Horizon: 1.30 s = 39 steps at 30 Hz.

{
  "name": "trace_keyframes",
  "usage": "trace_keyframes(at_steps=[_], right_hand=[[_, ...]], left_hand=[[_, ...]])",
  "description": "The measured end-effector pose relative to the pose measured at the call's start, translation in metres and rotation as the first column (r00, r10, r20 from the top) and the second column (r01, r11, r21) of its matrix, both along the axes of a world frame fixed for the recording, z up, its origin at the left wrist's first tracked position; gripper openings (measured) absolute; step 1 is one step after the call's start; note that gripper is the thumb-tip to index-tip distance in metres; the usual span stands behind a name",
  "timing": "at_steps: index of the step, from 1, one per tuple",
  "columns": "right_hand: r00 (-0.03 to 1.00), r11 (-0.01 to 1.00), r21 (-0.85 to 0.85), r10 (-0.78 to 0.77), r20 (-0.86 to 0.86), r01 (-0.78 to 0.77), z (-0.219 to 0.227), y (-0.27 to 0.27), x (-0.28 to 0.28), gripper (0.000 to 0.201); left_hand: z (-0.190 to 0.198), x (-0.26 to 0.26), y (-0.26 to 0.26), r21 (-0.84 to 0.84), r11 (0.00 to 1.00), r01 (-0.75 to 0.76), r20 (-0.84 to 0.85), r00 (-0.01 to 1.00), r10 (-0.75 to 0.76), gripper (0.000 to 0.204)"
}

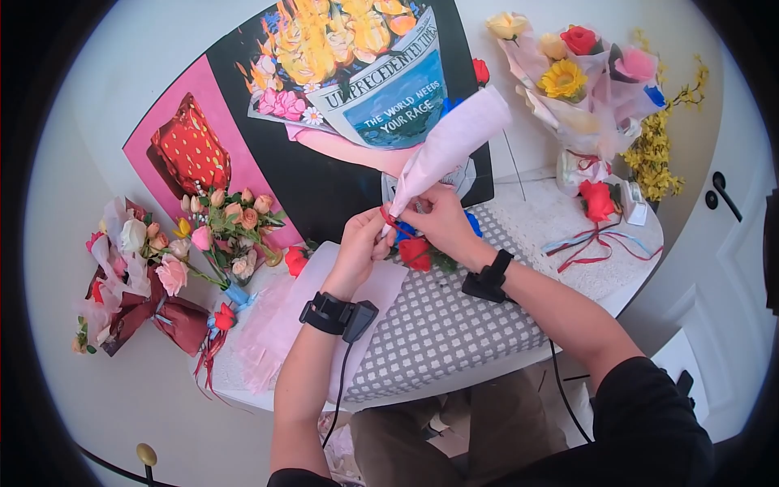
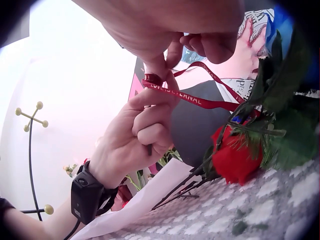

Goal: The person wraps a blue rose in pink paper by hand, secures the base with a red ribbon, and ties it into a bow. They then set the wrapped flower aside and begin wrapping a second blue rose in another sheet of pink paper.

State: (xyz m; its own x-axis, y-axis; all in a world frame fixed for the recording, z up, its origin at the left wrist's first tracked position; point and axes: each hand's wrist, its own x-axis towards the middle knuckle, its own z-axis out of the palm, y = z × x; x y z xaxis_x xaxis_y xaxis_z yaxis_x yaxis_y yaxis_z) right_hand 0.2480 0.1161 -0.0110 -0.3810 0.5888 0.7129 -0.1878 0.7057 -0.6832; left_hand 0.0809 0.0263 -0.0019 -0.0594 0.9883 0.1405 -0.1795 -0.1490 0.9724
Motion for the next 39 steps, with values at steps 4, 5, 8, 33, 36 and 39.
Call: trace_keyframes(at_steps=[4,5,8,33,36,39], right_hand=[[1.000,0.999,0.023,0.023,-0.015,-0.023,-0.005,0.004,-0.005,0.022],[0.996,0.994,-0.063,0.088,-0.020,-0.089,-0.007,0.005,-0.006,0.021],[0.974,0.953,-0.203,0.214,-0.074,-0.225,-0.013,0.007,-0.013,0.021],[0.777,0.506,-0.614,0.542,-0.320,-0.606,0.003,0.001,0.003,0.014],[0.773,0.484,-0.628,0.538,-0.337,-0.610,0.003,0.001,0.003,0.014],[0.766,0.486,-0.618,0.552,-0.331,-0.618,0.000,0.005,0.001,0.014]], left_hand=[[-0.003,0.001,0.002,0.065,0.996,-0.057,-0.006,0.998,0.057,0.024],[-0.004,0.001,0.003,0.093,0.993,-0.072,-0.027,0.997,0.075,0.023],[-0.008,0.002,0.005,0.108,0.987,-0.122,-0.049,0.991,0.128,0.023],[-0.009,0.011,0.005,0.167,0.975,-0.146,-0.070,0.985,0.160,0.037],[-0.010,0.009,0.006,0.163,0.977,-0.141,-0.068,0.986,0.154,0.038],[-0.010,0.007,0.006,0.148,0.984,-0.101,-0.055,0.992,0.110,0.038]])
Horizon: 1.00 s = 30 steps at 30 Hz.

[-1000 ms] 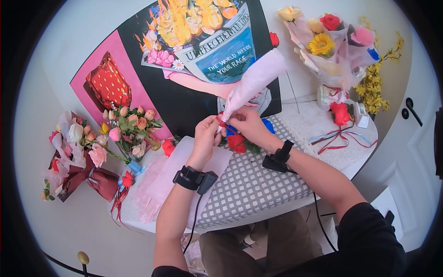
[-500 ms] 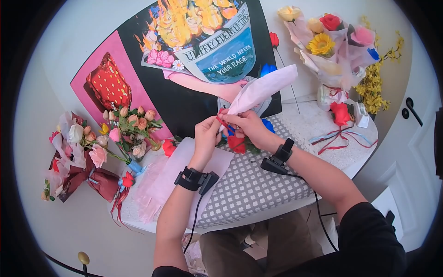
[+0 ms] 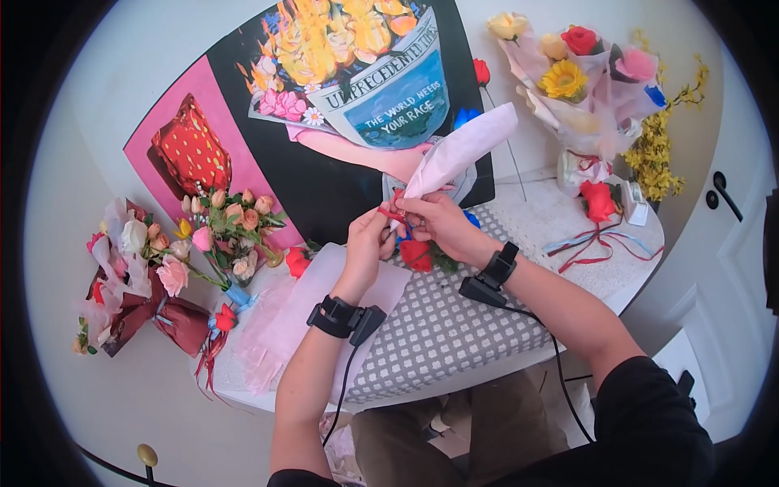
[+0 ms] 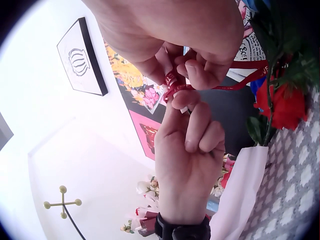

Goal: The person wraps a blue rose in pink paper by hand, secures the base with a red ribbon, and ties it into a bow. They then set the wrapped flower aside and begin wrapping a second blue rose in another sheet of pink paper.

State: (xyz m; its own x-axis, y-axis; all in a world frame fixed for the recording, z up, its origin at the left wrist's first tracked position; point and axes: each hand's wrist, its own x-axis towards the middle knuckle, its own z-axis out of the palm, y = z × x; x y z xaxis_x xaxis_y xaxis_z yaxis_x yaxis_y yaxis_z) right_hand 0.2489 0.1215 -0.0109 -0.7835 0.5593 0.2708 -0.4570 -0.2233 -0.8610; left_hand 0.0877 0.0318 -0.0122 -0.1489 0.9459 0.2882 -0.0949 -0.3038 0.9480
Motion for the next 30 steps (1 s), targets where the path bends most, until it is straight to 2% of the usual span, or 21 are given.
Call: trace_keyframes(at_steps=[5,9,15,16,17,18,19,21,22,24,25,26,27,29,30], right_hand=[[1.000,1.000,-0.024,0.005,-0.017,-0.006,0.003,-0.003,-0.001,0.019],[1.000,1.000,-0.015,0.024,0.005,-0.024,0.003,-0.001,-0.001,0.019],[1.000,0.998,0.055,-0.014,0.027,0.012,0.011,-0.008,0.002,0.024],[1.000,0.998,0.056,-0.014,0.026,0.012,0.007,-0.003,0.001,0.024],[0.995,0.997,0.014,-0.078,0.058,0.077,0.005,0.001,0.000,0.024],[0.986,0.989,-0.025,-0.141,0.092,0.143,0.002,0.004,-0.001,0.024],[0.986,0.989,-0.025,-0.141,0.092,0.144,-0.001,0.007,-0.001,0.024],[0.903,0.913,0.200,-0.390,0.180,0.354,0.004,0.001,0.002,0.025],[0.903,0.914,0.200,-0.389,0.180,0.354,0.002,0.003,0.000,0.025],[0.878,0.791,0.433,-0.480,0.001,0.432,-0.002,0.003,-0.003,0.033],[0.878,0.791,0.433,-0.479,0.001,0.432,-0.004,0.003,-0.005,0.033],[0.845,0.700,0.506,-0.522,-0.120,0.504,-0.002,-0.003,-0.005,0.035],[0.802,0.596,0.561,-0.546,-0.242,0.575,0.001,-0.009,-0.004,0.037],[0.795,0.626,0.503,-0.548,-0.261,0.596,0.009,-0.025,-0.004,0.036],[0.788,0.654,0.444,-0.549,-0.279,0.613,0.013,-0.030,-0.004,0.036]], left_hand=[[0.001,-0.001,-0.001,-0.066,0.996,0.067,0.090,0.994,-0.061,0.034],[0.003,0.003,-0.003,-0.102,0.992,0.075,0.094,0.993,-0.066,0.034],[-0.003,-0.007,0.001,-0.021,0.999,0.037,0.086,0.996,-0.035,0.035],[-0.001,-0.006,0.001,-0.001,0.999,-0.042,0.068,0.997,0.042,0.034],[0.002,-0.004,0.000,0.021,0.992,-0.121,0.051,0.992,0.119,0.034],[0.001,-0.005,0.000,0.021,0.993,-0.120,0.051,0.992,0.119,0.034],[0.001,-0.006,0.001,0.048,0.990,-0.130,0.057,0.990,0.127,0.034],[-0.001,-0.008,0.002,0.074,0.987,-0.140,0.064,0.989,0.136,0.035],[-0.002,-0.008,0.002,0.079,0.985,-0.151,0.055,0.988,0.147,0.035],[-0.002,-0.008,0.002,0.083,0.983,-0.162,0.046,0.986,0.159,0.035],[-0.003,-0.008,0.002,0.082,0.974,-0.213,-0.030,0.976,0.216,0.033],[-0.002,-0.007,0.002,0.085,0.961,-0.263,-0.105,0.957,0.271,0.032],[-0.002,-0.005,0.002,0.085,0.961,-0.263,-0.106,0.957,0.272,0.032],[-0.003,0.002,0.003,0.151,0.944,-0.292,-0.220,0.921,0.320,0.028],[-0.005,0.005,0.004,0.151,0.944,-0.295,-0.220,0.921,0.323,0.028]])
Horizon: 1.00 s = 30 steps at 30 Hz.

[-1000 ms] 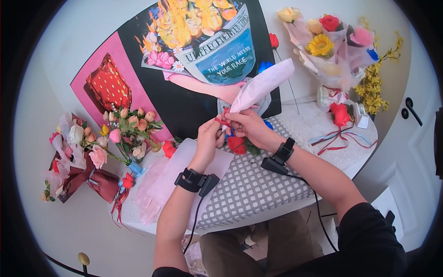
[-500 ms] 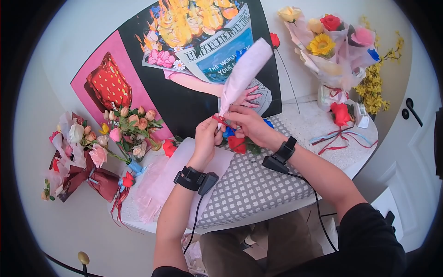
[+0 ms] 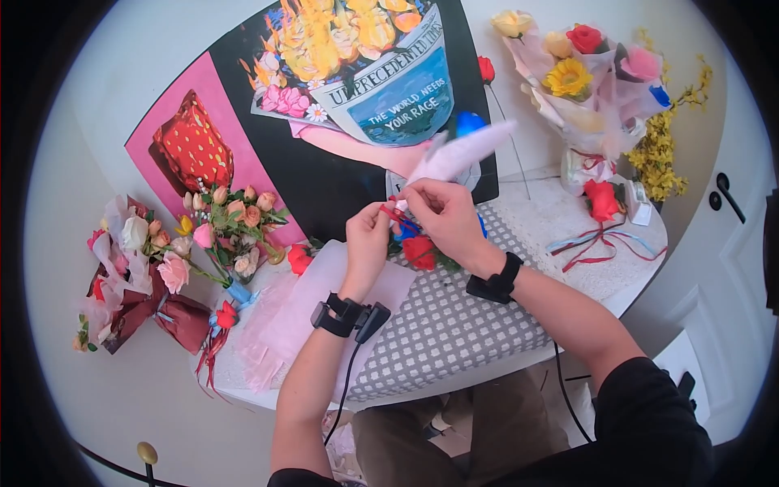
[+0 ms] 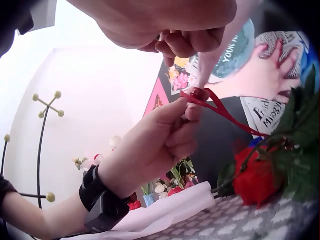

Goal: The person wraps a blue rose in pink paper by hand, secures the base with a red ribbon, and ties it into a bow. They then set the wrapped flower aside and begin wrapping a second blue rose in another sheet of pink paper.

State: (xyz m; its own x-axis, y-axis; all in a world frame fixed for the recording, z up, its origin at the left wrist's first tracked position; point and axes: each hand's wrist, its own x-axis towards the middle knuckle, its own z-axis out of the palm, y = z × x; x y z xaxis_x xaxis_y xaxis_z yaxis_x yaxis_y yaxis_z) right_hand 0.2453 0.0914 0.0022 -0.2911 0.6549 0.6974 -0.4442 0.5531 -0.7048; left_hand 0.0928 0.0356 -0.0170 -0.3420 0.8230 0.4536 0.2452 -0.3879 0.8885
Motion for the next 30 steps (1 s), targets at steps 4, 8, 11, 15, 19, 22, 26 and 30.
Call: trace_keyframes(at_steps=[4,8,11,15,19,22,26,30], right_hand=[[0.965,0.986,0.053,-0.167,0.204,0.159,0.008,-0.001,0.012,0.033],[0.923,0.971,0.060,-0.241,0.301,0.233,0.008,0.002,0.013,0.032],[0.937,0.994,0.022,-0.111,0.331,0.110,0.005,0.005,0.013,0.030],[0.961,0.969,-0.200,0.189,0.202,-0.148,0.004,0.007,0.010,0.019],[0.956,0.950,-0.175,0.278,0.092,-0.260,0.003,0.004,0.006,0.011],[0.953,0.973,0.076,0.197,0.229,-0.219,-0.010,0.012,-0.001,0.009],[0.959,0.973,0.107,0.176,0.223,-0.204,-0.008,0.011,-0.001,0.011],[0.918,0.950,-0.026,0.309,0.248,-0.312,0.000,0.006,0.006,0.014]], left_hand=[[-0.001,0.009,-0.006,0.026,0.998,-0.057,-0.278,0.958,0.062,0.020],[-0.001,0.010,-0.007,0.113,0.982,-0.154,-0.465,0.865,0.189,0.017],[0.002,0.011,-0.011,0.165,0.969,-0.183,-0.563,0.789,0.245,0.016],[0.001,0.010,-0.009,0.236,0.955,-0.178,-0.591,0.754,0.286,0.018],[-0.005,0.004,0.002,0.267,0.962,-0.050,-0.346,0.927,0.144,0.016],[0.006,-0.001,-0.007,0.010,0.999,0.046,-0.031,0.998,-0.045,0.018],[0.021,-0.002,-0.014,-0.017,0.985,0.173,0.342,0.927,-0.157,0.017],[0.020,-0.007,-0.012,-0.002,0.967,0.255,0.456,0.861,-0.226,0.021]])
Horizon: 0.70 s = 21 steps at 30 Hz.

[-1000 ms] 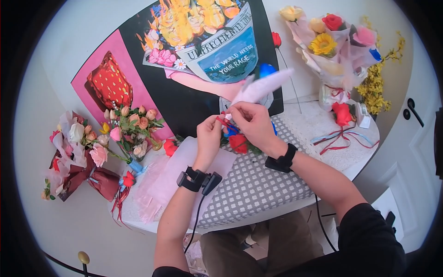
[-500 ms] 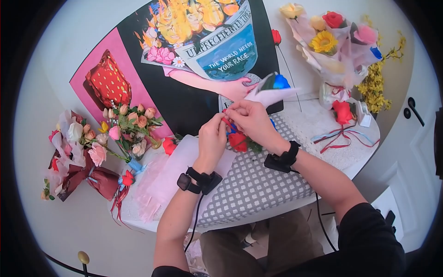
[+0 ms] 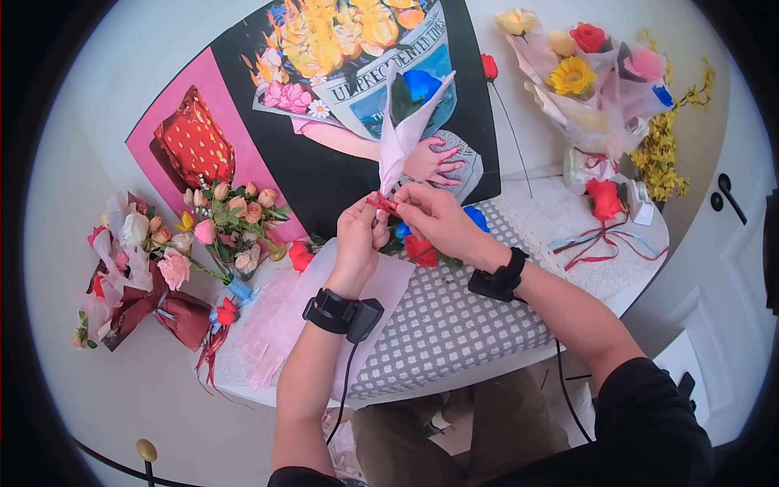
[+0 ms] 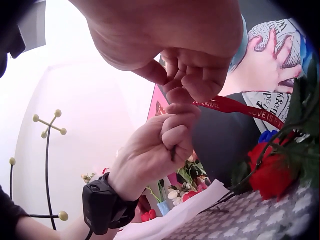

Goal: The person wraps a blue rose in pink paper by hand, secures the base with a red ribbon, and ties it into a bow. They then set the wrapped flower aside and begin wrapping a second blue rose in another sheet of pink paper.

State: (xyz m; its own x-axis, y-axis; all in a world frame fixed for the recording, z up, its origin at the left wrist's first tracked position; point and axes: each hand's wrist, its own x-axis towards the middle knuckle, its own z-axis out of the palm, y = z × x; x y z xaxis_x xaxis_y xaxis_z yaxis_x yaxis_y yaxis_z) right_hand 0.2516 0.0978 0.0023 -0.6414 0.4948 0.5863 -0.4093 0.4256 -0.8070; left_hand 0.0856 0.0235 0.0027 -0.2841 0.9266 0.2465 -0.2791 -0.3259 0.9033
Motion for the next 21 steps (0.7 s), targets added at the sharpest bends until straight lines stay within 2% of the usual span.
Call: trace_keyframes(at_steps=[1,3,4,6,10,12,16,17,18,19,21], right_hand=[[1.000,1.000,0.000,0.001,0.002,-0.001,0.002,-0.001,0.002,0.014],[0.994,0.982,-0.163,0.098,0.040,-0.090,0.004,-0.001,0.005,0.016],[0.994,0.982,-0.164,0.098,0.040,-0.090,0.004,-0.001,0.006,0.016],[0.971,0.937,-0.296,0.223,0.088,-0.188,0.005,0.000,0.007,0.019],[0.969,0.942,-0.280,0.223,0.102,-0.187,-0.002,0.005,0.002,0.021],[0.974,0.974,-0.152,0.190,0.125,-0.170,-0.003,0.007,0.001,0.024],[0.990,0.978,-0.197,0.086,0.108,-0.063,-0.002,0.009,0.001,0.033],[0.985,0.912,-0.389,0.161,0.055,-0.127,-0.003,0.013,0.001,0.031],[0.974,0.804,-0.562,0.224,-0.012,-0.192,-0.005,0.016,0.001,0.029],[0.974,0.804,-0.562,0.225,-0.012,-0.193,-0.008,0.021,0.000,0.029],[0.922,0.490,-0.801,0.337,-0.189,-0.344,-0.014,0.029,0.000,0.024]], left_hand=[[0.000,-0.002,0.000,0.000,1.000,-0.001,0.002,1.000,0.001,0.021],[0.002,-0.005,-0.001,-0.019,1.000,0.017,-0.001,1.000,-0.017,0.023],[0.001,-0.005,-0.001,-0.020,1.000,0.017,-0.001,1.000,-0.017,0.023],[0.001,-0.006,-0.001,-0.050,0.998,0.045,-0.002,0.999,-0.045,0.024],[0.006,-0.003,-0.003,-0.074,0.997,-0.004,-0.003,1.000,0.003,0.026],[0.015,-0.008,-0.007,-0.047,0.997,-0.062,-0.028,0.998,0.060,0.026],[0.001,-0.022,0.003,-0.048,0.998,-0.049,-0.024,0.999,0.048,0.027],[0.004,-0.017,0.001,-0.047,0.998,-0.050,-0.023,0.999,0.049,0.027],[0.008,-0.010,-0.002,-0.055,0.998,-0.041,0.024,0.999,0.043,0.026],[0.011,-0.006,-0.004,-0.064,0.997,-0.032,0.070,0.997,0.036,0.028],[0.007,-0.007,-0.003,-0.046,0.999,0.019,0.026,1.000,-0.018,0.029]])
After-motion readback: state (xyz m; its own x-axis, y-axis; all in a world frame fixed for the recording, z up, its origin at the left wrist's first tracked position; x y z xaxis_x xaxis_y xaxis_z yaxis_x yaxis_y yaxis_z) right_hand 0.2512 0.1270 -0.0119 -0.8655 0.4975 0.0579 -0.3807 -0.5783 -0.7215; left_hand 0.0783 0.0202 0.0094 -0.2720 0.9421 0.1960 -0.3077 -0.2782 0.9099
